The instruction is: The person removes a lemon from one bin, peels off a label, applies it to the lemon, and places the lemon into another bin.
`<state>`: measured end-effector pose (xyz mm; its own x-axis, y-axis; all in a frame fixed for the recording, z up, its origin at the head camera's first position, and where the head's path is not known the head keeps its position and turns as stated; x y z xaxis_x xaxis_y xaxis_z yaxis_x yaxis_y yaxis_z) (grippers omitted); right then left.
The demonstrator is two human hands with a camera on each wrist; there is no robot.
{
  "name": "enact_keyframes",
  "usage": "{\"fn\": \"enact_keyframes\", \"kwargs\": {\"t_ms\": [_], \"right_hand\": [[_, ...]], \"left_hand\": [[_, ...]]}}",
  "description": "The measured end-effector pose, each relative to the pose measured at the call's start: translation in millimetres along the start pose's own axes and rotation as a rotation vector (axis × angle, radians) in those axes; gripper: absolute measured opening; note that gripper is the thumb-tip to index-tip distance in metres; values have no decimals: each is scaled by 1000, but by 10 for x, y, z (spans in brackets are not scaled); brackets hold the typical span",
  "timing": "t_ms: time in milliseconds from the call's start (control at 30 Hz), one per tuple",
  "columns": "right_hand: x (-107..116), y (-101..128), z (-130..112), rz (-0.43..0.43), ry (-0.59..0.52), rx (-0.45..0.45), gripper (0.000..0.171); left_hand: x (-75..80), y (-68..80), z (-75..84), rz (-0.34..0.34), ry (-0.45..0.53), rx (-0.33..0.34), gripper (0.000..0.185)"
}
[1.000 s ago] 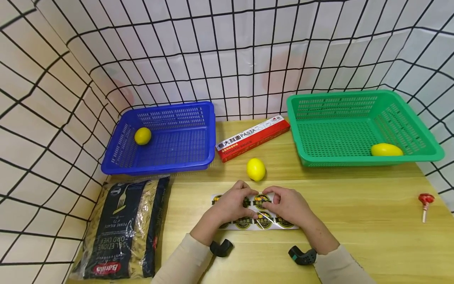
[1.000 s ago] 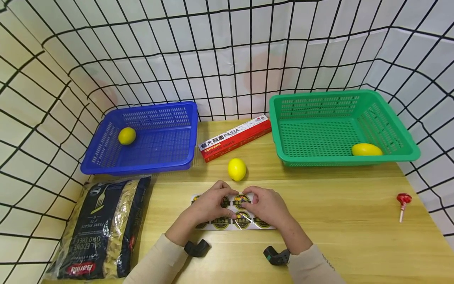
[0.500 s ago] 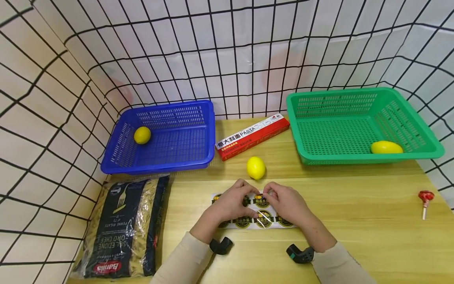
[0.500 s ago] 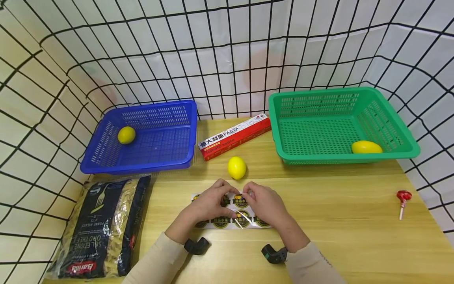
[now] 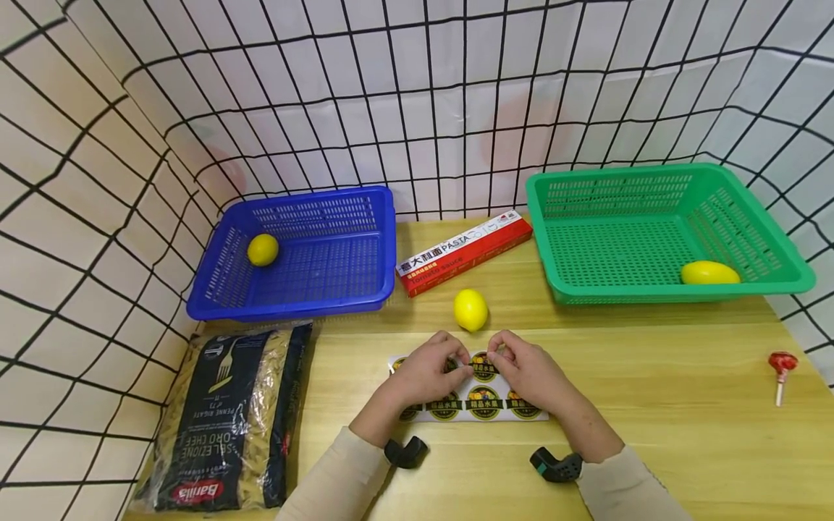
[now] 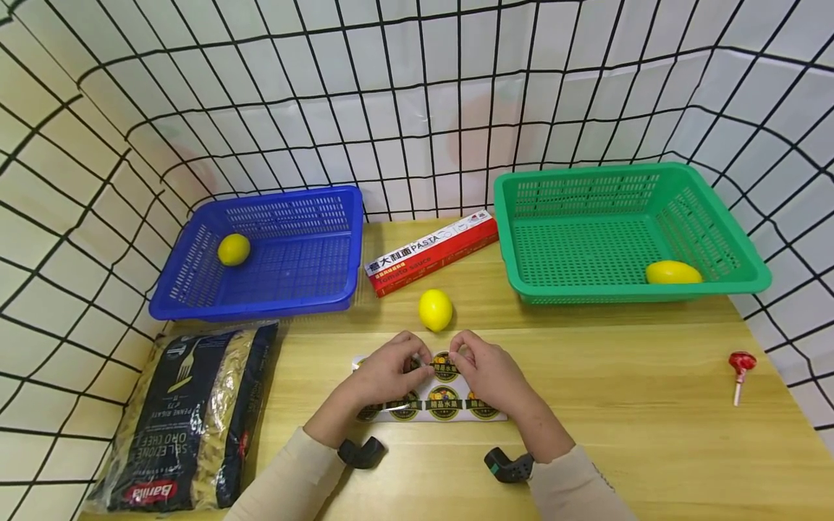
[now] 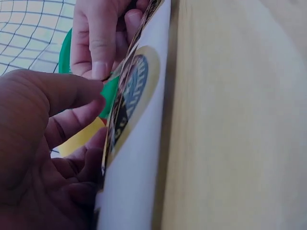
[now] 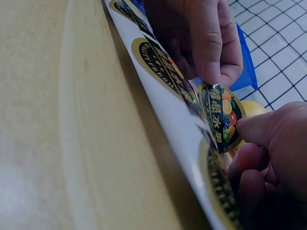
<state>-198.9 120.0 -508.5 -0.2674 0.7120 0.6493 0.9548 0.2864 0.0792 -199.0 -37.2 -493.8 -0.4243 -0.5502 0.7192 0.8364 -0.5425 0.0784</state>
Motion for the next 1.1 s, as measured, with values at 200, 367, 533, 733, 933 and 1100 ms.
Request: {"fn": "enact_keyframes", "kwargs": {"t_ms": [200,367,533,733,933,1100], "right_hand": [[3,-5,40,-17,-73,-31,9],[18,2,108,-56,-154,-95,20],[1,22,144,-113,-246,-137,19],[-6,44,152,-135,-326,-150,19],[16,28,109,-117,-401,-140,23],[79,-42,33,-55,-435,-123,28]], "left_hand": [[5,-3,16,6,13,-9,5],[25,-11,-24,8,75,0,6],[49,-13,-106,25,206,46,7],[52,-10,-104,31,255,61,10],[93,-21,-91,88,322,74,16],[193,-44,-67,137,365,108,16]]}}
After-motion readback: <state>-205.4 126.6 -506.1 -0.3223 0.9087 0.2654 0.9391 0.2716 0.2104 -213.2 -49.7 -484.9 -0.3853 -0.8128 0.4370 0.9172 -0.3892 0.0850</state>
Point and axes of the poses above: each hand's wrist, its own y-axis away from the middle knuckle, its own x-axis out of the back of the hand, z = x × y, the point moved 8 cm from there along -y, towards the middle knuckle
